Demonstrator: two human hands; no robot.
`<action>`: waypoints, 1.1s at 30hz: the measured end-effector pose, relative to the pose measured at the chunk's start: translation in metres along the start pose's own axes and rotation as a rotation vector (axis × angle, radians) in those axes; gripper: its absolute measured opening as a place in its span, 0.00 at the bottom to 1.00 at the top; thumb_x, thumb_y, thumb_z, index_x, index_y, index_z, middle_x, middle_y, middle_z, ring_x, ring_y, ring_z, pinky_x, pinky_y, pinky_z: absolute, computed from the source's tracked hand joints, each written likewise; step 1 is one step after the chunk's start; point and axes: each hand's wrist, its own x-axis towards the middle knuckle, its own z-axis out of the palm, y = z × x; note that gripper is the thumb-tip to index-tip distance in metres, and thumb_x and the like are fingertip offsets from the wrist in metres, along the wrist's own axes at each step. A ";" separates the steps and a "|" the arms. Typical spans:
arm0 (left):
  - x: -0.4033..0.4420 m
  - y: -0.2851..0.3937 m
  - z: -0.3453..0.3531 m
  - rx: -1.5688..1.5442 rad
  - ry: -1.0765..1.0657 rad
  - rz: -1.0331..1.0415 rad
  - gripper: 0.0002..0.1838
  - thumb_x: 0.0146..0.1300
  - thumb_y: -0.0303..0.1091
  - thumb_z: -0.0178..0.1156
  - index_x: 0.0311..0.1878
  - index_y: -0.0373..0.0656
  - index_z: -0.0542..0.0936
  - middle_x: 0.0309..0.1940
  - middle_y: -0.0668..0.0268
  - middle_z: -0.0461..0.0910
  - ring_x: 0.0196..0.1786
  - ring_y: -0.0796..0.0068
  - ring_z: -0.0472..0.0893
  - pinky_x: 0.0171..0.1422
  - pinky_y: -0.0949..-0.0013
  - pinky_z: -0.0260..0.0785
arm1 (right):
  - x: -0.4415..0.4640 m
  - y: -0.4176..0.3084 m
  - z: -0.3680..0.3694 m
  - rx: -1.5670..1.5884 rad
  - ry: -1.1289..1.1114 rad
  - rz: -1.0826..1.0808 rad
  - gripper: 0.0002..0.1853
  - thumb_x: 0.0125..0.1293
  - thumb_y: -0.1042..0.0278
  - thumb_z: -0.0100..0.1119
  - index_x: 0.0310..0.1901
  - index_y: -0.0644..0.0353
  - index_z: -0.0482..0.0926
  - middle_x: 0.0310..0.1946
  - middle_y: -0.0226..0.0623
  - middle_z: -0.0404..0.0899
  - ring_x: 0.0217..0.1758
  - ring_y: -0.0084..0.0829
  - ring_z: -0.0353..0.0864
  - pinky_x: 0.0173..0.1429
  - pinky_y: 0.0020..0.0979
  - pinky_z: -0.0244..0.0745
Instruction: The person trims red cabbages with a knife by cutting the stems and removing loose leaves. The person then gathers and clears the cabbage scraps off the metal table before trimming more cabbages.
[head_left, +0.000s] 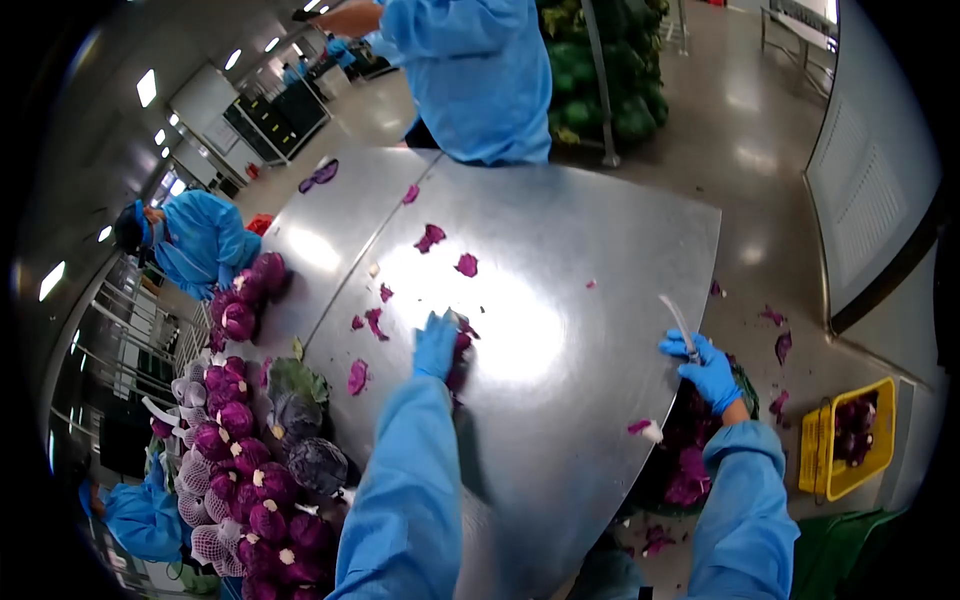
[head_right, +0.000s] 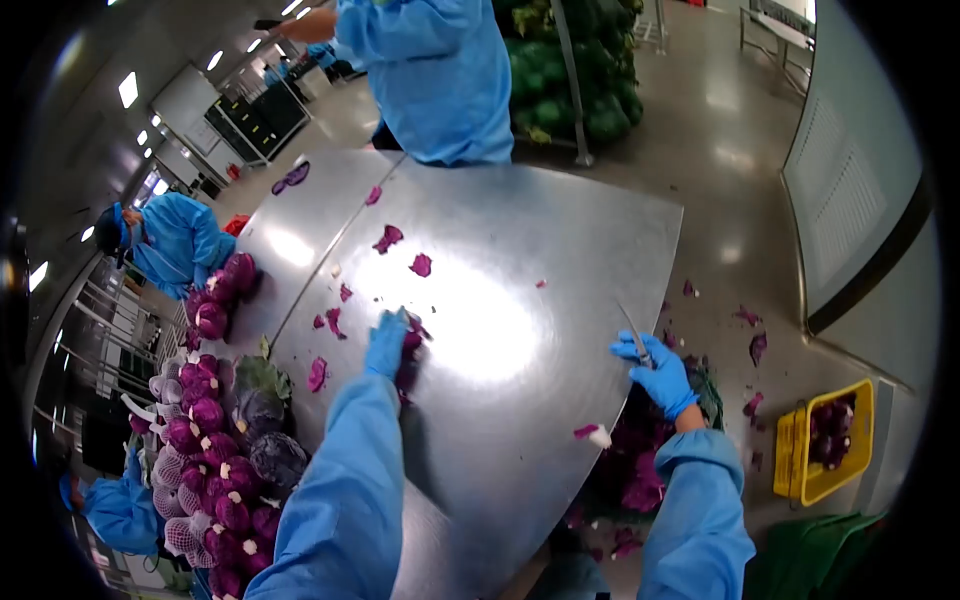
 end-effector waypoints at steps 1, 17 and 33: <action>-0.010 0.033 -0.001 -0.022 0.000 0.153 0.18 0.68 0.44 0.47 0.54 0.45 0.74 0.56 0.57 0.72 0.61 0.60 0.69 0.64 0.60 0.61 | 0.001 0.002 0.000 -0.040 0.027 -0.008 0.32 0.50 0.88 0.48 0.62 0.67 0.69 0.58 0.39 0.77 0.63 0.31 0.74 0.69 0.29 0.63; -0.199 0.369 0.004 -1.102 -0.148 0.086 0.19 0.63 0.31 0.59 0.58 0.40 0.75 0.54 0.53 0.77 0.63 0.55 0.71 0.70 0.63 0.58 | -0.070 -0.047 0.023 -0.080 0.417 -0.052 0.20 0.66 0.70 0.57 0.59 0.63 0.75 0.55 0.33 0.79 0.55 0.25 0.77 0.61 0.26 0.69; -0.318 0.159 -0.089 -0.478 -0.306 -0.391 0.13 0.59 0.45 0.65 0.36 0.45 0.81 0.27 0.58 0.81 0.30 0.61 0.81 0.36 0.63 0.73 | -0.132 0.063 0.023 -0.719 0.412 -0.118 0.15 0.66 0.60 0.54 0.48 0.56 0.82 0.44 0.43 0.82 0.50 0.46 0.78 0.58 0.44 0.70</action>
